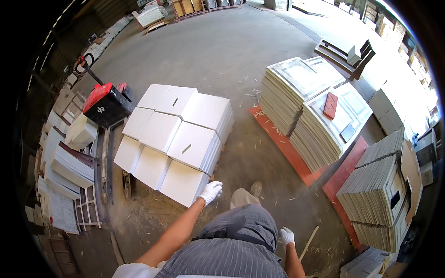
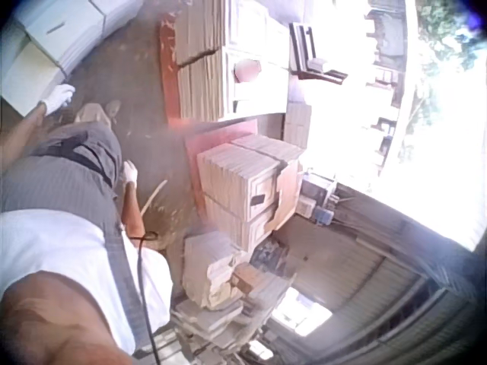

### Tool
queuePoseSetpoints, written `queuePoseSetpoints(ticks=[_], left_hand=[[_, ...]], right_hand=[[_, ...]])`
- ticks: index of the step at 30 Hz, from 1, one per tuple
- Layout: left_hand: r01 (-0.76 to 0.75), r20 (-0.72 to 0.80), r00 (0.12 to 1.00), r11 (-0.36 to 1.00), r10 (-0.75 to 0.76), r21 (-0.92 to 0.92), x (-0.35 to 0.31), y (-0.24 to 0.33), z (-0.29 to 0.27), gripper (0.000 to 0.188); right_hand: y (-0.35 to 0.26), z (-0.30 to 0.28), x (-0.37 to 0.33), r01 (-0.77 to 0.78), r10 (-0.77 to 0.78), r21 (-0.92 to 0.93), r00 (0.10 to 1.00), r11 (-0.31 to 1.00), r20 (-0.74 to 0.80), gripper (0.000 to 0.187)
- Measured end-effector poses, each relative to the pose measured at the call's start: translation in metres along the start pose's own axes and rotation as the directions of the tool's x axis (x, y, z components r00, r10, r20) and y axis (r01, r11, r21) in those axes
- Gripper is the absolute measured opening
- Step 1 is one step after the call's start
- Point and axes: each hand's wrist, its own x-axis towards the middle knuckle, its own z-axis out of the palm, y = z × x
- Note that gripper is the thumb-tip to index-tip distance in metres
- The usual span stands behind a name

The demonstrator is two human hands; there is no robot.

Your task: The person arranges square tiles on the floor in a checkered pattern using white and gray tiles. They pick up tiles from nearby stacks and place them one by one to form a grid.

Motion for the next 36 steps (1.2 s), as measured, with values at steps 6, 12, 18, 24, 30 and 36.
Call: queuePoseSetpoints(ticks=[6,12,18,24,30,36], left_hand=[[0.363,-0.118,0.924,0.932,-0.363,-0.018,0.016,-0.065,-0.037,0.019],[0.594,-0.254,0.728,0.771,-0.637,-0.23,0.042,-0.092,-0.111,0.022],[0.24,-0.154,0.968,0.917,-0.2,0.319,0.152,-0.018,-0.088,0.024],[0.197,0.03,0.967,0.811,-0.255,0.552,0.343,0.044,-0.112,0.028],[0.234,-0.174,0.957,0.972,-0.231,-0.002,0.522,0.257,-0.177,0.026],[-0.013,-0.256,0.966,0.979,-0.04,-0.202,0.581,0.375,-0.203,0.03]], right_hand=[[-0.18,0.014,0.096,0.162,-0.151,-0.168,0.985,0.972,0.079,0.04],[-0.383,0.037,0.146,0.223,-0.225,0.03,0.973,0.974,0.057,0.041],[-0.505,0.11,0.207,0.308,-0.31,0.037,0.937,0.951,0.162,0.041],[-0.583,0.179,0.269,0.292,-0.298,0.064,0.941,0.954,0.162,0.043],[-0.661,0.191,0.304,0.216,-0.212,-0.052,0.974,0.975,0.076,0.047],[-0.777,0.254,0.347,0.519,-0.493,-0.276,0.855,0.809,0.161,0.042]])
